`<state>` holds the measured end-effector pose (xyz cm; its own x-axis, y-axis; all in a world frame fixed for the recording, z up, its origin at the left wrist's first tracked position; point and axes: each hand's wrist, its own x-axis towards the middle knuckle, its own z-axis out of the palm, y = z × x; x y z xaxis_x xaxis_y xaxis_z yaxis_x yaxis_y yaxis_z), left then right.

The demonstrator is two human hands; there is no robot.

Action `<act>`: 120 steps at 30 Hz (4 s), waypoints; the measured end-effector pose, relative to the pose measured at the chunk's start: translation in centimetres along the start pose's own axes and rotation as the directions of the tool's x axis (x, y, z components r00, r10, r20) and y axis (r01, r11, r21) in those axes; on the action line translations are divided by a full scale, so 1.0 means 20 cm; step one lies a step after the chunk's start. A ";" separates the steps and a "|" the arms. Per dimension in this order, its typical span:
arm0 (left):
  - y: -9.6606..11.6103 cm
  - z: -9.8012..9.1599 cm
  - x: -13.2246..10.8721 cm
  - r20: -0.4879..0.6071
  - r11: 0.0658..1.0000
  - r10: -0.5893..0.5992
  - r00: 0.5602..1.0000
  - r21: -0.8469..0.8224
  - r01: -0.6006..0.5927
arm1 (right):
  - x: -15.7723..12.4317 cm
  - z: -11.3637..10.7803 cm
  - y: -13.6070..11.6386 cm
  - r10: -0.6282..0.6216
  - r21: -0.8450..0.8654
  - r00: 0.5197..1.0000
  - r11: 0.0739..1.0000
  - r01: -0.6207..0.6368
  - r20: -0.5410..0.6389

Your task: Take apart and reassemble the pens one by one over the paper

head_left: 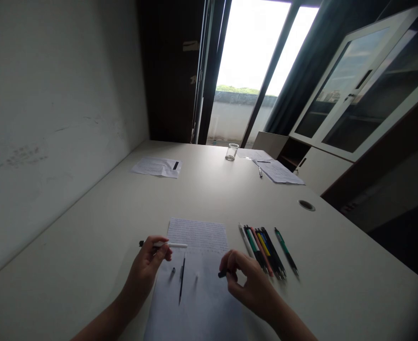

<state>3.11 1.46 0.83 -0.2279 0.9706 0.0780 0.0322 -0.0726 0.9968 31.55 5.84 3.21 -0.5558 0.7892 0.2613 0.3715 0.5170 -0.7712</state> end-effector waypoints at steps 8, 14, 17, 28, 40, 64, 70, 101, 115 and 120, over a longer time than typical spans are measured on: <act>-0.01 0.01 0.00 0.006 1.000 0.004 1.000 -0.018 -0.004 | 0.01 0.07 0.03 -0.004 -0.014 1.000 1.000 0.004 -0.007; -0.03 0.00 0.00 0.010 0.999 0.013 1.000 -0.029 -0.013 | 0.02 0.10 0.05 -0.107 -0.116 0.992 0.987 0.115 0.071; -0.03 0.00 0.00 0.017 0.999 0.012 1.000 -0.030 -0.012 | 0.02 0.09 0.05 -0.116 -0.122 0.991 0.985 0.123 0.067; 0.00 0.01 0.00 0.004 1.000 -0.004 1.000 -0.026 0.004 | 0.03 0.09 0.04 -0.077 -0.204 0.989 0.974 0.102 0.129; 0.03 0.03 -0.03 0.157 0.994 0.051 0.986 -0.102 -0.035 | 0.02 0.08 0.04 -0.179 -0.200 0.982 0.966 0.164 -0.058; 0.03 0.01 -0.03 0.237 0.983 0.041 0.971 -0.182 0.003 | -0.01 0.14 -0.19 -0.386 -0.128 0.875 0.923 0.364 -0.292; -0.01 -0.04 0.02 0.065 0.992 0.018 0.998 -0.129 -0.010 | -0.06 0.05 -0.11 -0.292 -0.029 0.876 0.952 0.304 -0.384; -0.07 -0.34 0.17 0.720 0.362 0.100 0.687 0.617 -0.699 | -0.31 0.02 0.07 -0.358 -0.528 0.932 0.783 0.328 0.048; -0.06 -0.34 0.17 0.720 0.344 0.070 0.690 0.632 -0.695 | -0.28 0.03 0.04 -0.218 -0.481 0.956 0.828 0.288 0.197; -0.07 -0.34 0.17 0.722 0.352 0.119 0.681 0.611 -0.709 | -0.28 0.00 0.03 -0.203 -0.459 0.962 0.847 0.267 0.185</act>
<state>-4.42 3.34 -0.12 0.5517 0.8183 0.1616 0.7673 -0.5738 0.2864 34.99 1.70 1.26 -0.7474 0.5926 0.3003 0.5078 0.8011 -0.3168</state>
